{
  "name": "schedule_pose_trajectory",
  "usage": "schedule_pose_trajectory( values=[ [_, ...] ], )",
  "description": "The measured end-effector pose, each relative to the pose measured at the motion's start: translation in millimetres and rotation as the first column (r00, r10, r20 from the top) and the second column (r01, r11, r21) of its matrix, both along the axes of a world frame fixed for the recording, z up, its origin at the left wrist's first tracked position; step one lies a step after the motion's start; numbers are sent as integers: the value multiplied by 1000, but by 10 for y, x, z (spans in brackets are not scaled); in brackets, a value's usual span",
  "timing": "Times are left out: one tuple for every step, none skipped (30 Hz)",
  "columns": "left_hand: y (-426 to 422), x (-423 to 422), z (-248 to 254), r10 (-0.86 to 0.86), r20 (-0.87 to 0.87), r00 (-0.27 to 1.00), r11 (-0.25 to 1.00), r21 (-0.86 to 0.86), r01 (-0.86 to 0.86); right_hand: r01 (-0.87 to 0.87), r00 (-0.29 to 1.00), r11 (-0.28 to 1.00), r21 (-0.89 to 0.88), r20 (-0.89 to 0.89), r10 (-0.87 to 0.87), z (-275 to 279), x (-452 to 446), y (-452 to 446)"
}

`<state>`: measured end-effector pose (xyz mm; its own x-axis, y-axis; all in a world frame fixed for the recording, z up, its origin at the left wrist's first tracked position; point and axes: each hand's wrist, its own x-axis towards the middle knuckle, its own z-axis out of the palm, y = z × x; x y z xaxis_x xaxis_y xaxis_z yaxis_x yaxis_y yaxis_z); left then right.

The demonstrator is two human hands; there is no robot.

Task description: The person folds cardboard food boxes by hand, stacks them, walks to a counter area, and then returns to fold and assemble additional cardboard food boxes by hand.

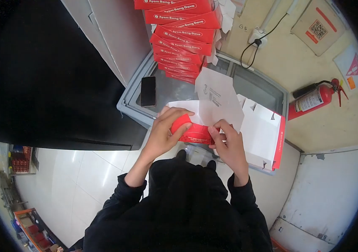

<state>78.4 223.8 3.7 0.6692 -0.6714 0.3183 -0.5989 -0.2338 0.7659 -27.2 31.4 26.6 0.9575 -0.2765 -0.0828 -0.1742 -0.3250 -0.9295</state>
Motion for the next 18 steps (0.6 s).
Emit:
schedule_pose_trajectory(
  values=[
    [-6,-4,38,7,27,1000,1000,13,-7,27,1000,999,26,9,-27,3,-4,10],
    [-23,-5,62,-76,33,997,996,43,74,-5,998,998,-58,56,8,-17,1,6],
    [-52,-9,76,-161,33,986,985,72,158,-31,994,989,-144,97,46,-60,-3,-6],
    [-79,-20,74,-247,29,969,965,99,243,-52,988,972,-230,132,84,-88,-20,-19],
    [-96,-33,57,-247,-1,969,966,76,247,-27,986,980,-196,157,58,-90,-35,-17],
    [-109,-42,57,-236,-4,972,967,97,235,-4,982,987,-161,186,34,-89,-33,3],
    [-116,-55,62,-220,-2,975,968,122,219,15,975,992,-122,220,12,-92,-22,20],
    [-126,-64,73,-201,3,980,969,145,199,37,979,991,-131,205,-9,-108,-11,29],
    [-191,-83,1,-209,134,969,975,99,197,57,981,988,-142,190,-29,-143,1,39],
    [-236,-114,-88,-166,164,972,978,155,141,78,983,985,-152,175,-51,-192,34,39],
    [-274,-152,-198,-126,193,973,974,209,85,56,976,971,-233,216,-5,-339,96,3],
    [-325,-148,-330,-90,224,970,965,261,29,41,966,949,-312,254,42,-568,170,-57],
    [-419,-72,-542,-17,307,952,974,221,-54,58,961,925,-376,273,51,-675,225,-91],
    [-537,38,-820,59,386,921,977,169,-133,78,955,896,-437,292,59,-783,280,-124],
    [-631,141,-1069,134,454,881,972,111,-205,122,957,870,-477,290,25,-841,246,-100],
    [-710,236,-1263,159,477,864,952,157,-262,163,959,841,-516,283,-13,-921,176,-91],
    [-799,327,-1441,181,494,850,927,204,-315,90,982,822,-562,186,19,-1044,68,-170],
    [-887,379,-1592,197,507,839,896,254,-364,78,985,828,-555,170,21,-1085,-51,-221]
  ],
)
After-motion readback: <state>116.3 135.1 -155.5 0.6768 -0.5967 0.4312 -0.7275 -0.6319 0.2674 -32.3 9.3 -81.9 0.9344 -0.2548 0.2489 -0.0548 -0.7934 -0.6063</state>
